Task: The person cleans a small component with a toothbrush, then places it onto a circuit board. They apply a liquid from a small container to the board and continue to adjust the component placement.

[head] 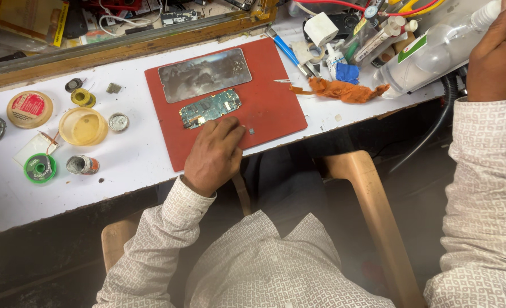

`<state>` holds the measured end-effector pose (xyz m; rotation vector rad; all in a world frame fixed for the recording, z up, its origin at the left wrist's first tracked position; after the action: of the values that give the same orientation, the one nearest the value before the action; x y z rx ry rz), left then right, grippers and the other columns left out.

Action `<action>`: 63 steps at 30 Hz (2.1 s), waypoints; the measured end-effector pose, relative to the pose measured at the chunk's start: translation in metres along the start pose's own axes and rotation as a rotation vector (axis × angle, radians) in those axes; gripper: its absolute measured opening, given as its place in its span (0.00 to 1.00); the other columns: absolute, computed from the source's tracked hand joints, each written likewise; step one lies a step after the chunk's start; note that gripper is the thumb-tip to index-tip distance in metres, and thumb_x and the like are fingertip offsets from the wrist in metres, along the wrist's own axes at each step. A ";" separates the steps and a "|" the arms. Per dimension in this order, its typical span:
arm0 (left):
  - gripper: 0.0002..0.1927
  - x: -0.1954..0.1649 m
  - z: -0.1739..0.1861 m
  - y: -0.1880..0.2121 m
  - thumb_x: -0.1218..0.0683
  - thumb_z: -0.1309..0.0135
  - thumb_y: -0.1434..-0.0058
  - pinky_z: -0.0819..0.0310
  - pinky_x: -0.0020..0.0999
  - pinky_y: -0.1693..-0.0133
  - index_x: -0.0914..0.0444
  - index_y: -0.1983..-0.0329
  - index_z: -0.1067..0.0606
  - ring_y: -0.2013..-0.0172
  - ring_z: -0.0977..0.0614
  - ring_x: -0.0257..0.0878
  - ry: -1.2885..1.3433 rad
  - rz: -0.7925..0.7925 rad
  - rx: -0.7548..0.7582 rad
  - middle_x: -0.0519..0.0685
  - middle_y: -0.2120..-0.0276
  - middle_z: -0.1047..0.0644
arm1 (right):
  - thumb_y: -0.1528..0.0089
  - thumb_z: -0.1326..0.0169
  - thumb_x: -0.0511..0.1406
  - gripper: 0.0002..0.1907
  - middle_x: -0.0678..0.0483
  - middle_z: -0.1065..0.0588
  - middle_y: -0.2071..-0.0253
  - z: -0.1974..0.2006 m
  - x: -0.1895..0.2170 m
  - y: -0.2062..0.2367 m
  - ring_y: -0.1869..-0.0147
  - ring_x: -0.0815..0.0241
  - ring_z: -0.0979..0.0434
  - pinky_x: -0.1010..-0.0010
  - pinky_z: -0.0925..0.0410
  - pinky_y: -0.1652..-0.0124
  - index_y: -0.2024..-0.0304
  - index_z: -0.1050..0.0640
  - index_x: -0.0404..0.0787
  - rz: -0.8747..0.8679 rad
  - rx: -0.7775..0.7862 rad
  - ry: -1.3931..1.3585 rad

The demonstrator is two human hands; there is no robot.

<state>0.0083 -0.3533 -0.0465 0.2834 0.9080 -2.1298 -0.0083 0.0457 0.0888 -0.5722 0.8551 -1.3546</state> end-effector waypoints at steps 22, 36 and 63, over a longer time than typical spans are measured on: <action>0.20 0.002 0.012 0.019 0.66 0.45 0.49 0.27 0.41 0.51 0.69 0.51 0.24 0.56 0.25 0.49 0.013 -0.036 -0.020 0.53 0.50 0.26 | 0.27 0.58 0.46 0.17 0.56 0.30 0.69 0.042 0.205 0.228 0.69 0.67 0.32 0.77 0.35 0.70 0.59 0.29 0.41 -1.377 0.702 -1.586; 0.15 0.010 0.016 0.038 0.64 0.42 0.45 0.25 0.41 0.50 0.65 0.53 0.22 0.54 0.24 0.48 -0.012 -0.059 -0.054 0.54 0.51 0.24 | 0.33 0.52 0.27 0.26 0.53 0.28 0.61 0.069 0.257 0.203 0.65 0.66 0.24 0.79 0.25 0.66 0.31 0.32 0.38 -0.336 0.662 -1.104; 0.11 0.011 0.018 0.033 0.63 0.41 0.43 0.26 0.40 0.53 0.66 0.56 0.21 0.58 0.25 0.47 -0.006 -0.101 -0.051 0.52 0.53 0.24 | 0.39 0.47 0.26 0.25 0.47 0.32 0.68 0.065 0.289 0.139 0.76 0.51 0.27 0.62 0.30 0.75 0.38 0.26 0.36 -0.147 0.825 -0.623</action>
<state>0.0273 -0.3863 -0.0550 0.2088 0.9900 -2.1945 0.1266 -0.2236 -0.0385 -0.3594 -0.2683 -1.3999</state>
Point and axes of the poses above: each hand's wrist, its own y-axis away from the middle knuckle, its own z-axis out of the back of the hand, x = y × z, the point moved 5 cm from there along -y, towards the middle knuckle
